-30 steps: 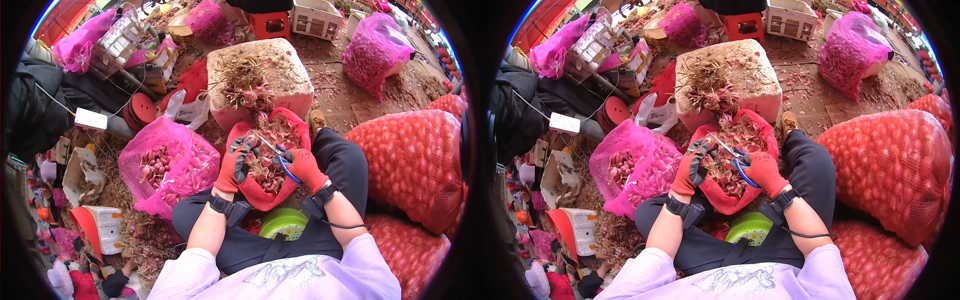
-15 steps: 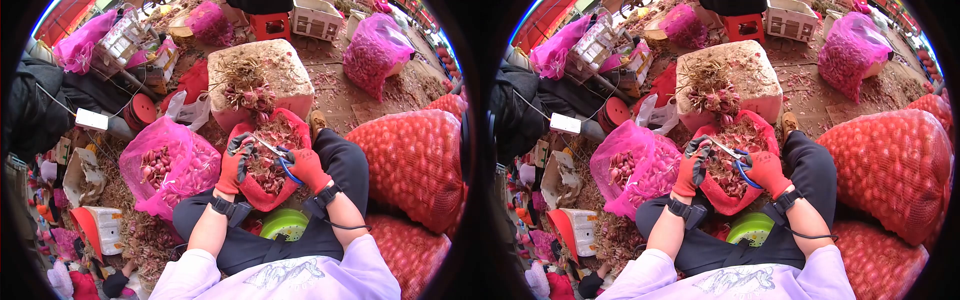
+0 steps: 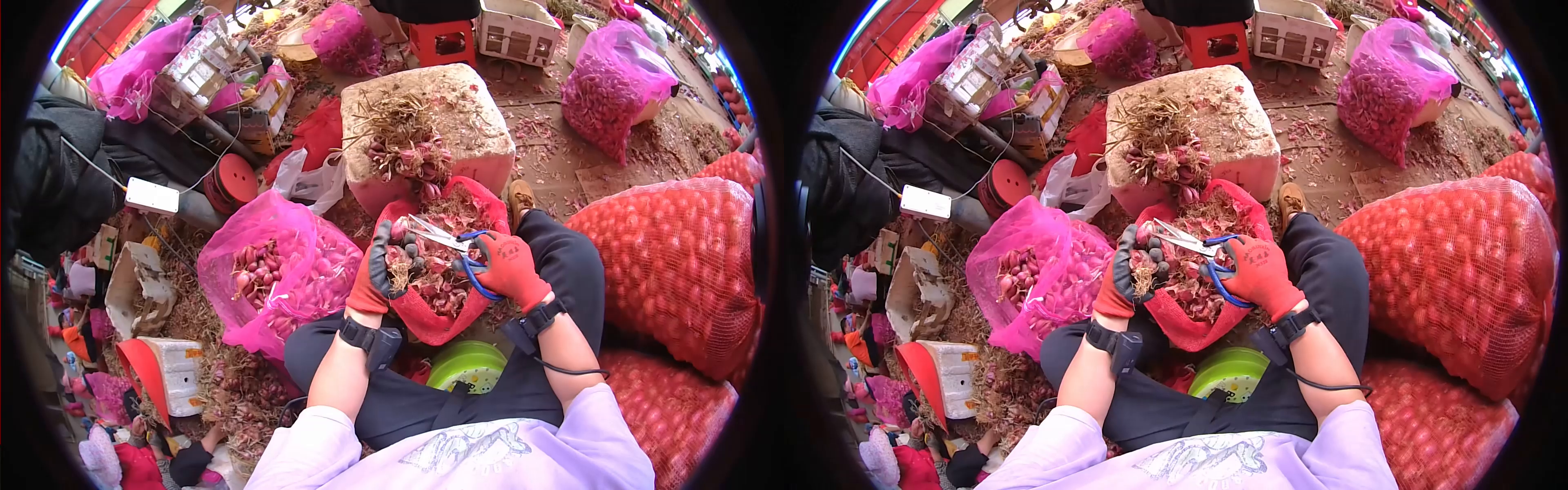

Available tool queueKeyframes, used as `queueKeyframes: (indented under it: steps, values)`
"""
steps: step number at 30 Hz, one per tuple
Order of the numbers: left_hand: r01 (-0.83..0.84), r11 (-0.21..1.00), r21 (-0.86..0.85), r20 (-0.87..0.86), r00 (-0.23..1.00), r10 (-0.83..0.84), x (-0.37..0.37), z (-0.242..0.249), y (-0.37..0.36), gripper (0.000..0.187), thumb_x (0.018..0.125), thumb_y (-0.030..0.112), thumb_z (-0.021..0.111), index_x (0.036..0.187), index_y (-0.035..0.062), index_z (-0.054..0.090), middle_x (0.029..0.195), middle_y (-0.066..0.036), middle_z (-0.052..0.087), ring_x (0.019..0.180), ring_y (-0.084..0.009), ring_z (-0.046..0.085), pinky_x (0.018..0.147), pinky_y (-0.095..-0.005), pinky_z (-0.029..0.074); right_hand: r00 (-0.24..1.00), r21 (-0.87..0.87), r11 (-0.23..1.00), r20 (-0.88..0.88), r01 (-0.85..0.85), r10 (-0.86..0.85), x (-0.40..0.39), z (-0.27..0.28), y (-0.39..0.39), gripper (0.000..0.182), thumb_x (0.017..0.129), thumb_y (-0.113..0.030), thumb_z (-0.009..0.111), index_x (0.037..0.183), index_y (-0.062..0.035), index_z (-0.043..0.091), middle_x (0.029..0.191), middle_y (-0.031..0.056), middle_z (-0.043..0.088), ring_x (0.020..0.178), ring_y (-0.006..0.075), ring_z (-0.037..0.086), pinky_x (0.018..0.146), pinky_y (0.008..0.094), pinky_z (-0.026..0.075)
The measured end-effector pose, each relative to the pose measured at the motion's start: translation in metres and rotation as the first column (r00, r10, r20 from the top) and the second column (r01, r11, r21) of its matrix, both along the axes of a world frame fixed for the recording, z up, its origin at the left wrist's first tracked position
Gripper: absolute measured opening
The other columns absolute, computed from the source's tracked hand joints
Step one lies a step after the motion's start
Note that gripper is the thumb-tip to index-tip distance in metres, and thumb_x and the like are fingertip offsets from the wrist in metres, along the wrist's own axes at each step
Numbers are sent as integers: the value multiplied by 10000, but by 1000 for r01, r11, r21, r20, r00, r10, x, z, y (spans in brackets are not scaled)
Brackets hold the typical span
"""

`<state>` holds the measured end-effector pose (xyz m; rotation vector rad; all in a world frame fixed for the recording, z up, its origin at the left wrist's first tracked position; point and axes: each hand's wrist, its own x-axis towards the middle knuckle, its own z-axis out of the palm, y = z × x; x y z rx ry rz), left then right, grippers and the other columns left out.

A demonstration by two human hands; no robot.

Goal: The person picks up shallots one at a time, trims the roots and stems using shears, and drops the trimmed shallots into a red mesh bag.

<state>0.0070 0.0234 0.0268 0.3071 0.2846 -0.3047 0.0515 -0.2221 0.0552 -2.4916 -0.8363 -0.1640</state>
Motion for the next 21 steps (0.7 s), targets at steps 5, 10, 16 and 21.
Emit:
queueKeyframes:
  steps: [5, 10, 16, 21]
  values:
    - [49, 978, 205, -26, 999, -44, -1, 6, -5, 332, 927, 390, 526, 1022, 73, 556, 832, -65, 613, 689, -193, 621, 644, -382, 557, 998, -84, 996, -59, 25, -30, -1, 0, -1, 398, 712, -454, 700, 850, -86, 636, 739, 105, 622, 711, 300, 616, 628, 400, 468]
    - [38, 960, 278, 15, 999, -44, -2, 14, -10, 326, 933, 362, 526, 1061, 63, 545, 840, -79, 604, 718, -177, 614, 657, -355, 553, 984, -238, 969, -148, 63, -100, 3, 2, -2, 309, 725, -381, 687, 784, -80, 648, 688, 125, 621, 687, 303, 621, 610, 392, 462]
    - [-82, 930, 359, 51, 996, 68, 1, 21, -10, 237, 947, 260, 510, 1106, 90, 552, 897, -15, 593, 726, -130, 576, 678, -318, 516, 885, 87, 996, -465, 23, 20, -5, 20, -4, 380, 765, -426, 668, 846, -55, 665, 730, 170, 616, 702, 329, 610, 622, 408, 442]
    - [-154, 902, 404, 84, 988, 132, -3, 28, -12, 266, 940, 223, 529, 1184, 118, 525, 956, 15, 588, 763, -108, 566, 695, -303, 507, 874, 36, 999, -485, 5, 13, -12, 15, -3, 568, 746, -623, 607, 740, -57, 648, 723, 172, 624, 733, 343, 619, 653, 427, 453]
